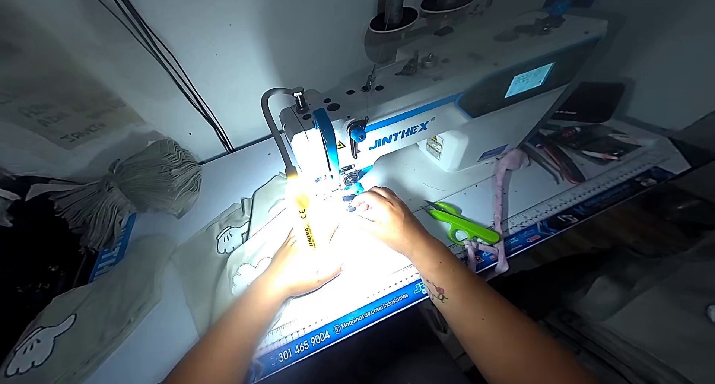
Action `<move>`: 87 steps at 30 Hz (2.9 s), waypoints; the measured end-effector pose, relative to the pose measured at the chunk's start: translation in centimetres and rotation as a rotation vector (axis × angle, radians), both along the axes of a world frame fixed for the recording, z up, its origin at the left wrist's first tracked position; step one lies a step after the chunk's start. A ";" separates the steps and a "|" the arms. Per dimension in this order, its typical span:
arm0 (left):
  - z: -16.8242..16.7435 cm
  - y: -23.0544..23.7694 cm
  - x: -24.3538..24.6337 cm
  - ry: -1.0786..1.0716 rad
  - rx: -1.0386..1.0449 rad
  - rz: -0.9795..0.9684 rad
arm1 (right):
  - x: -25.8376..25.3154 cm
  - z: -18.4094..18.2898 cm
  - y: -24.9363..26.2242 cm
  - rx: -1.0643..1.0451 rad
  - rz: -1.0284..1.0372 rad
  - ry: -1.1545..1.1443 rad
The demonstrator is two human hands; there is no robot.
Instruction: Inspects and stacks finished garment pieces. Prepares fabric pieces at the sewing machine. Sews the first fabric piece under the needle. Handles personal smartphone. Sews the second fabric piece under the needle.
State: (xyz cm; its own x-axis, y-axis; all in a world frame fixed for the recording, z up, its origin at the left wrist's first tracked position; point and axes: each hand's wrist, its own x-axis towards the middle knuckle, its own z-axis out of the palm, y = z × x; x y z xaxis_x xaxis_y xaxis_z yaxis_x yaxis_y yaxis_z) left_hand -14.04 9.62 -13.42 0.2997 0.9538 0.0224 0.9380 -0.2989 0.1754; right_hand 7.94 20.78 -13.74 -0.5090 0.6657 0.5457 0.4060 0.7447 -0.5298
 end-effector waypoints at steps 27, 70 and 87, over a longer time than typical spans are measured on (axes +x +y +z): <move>0.9 0.4 -0.1 -0.022 0.002 0.004 | 0.0 -0.1 0.0 -0.015 0.024 0.029; 0.1 1.3 -2.7 -0.056 0.026 -0.151 | -0.9 0.4 -1.1 0.081 0.046 -0.265; -0.9 4.2 -4.4 -0.082 0.086 -0.097 | -2.5 0.2 0.1 -0.160 -0.139 0.297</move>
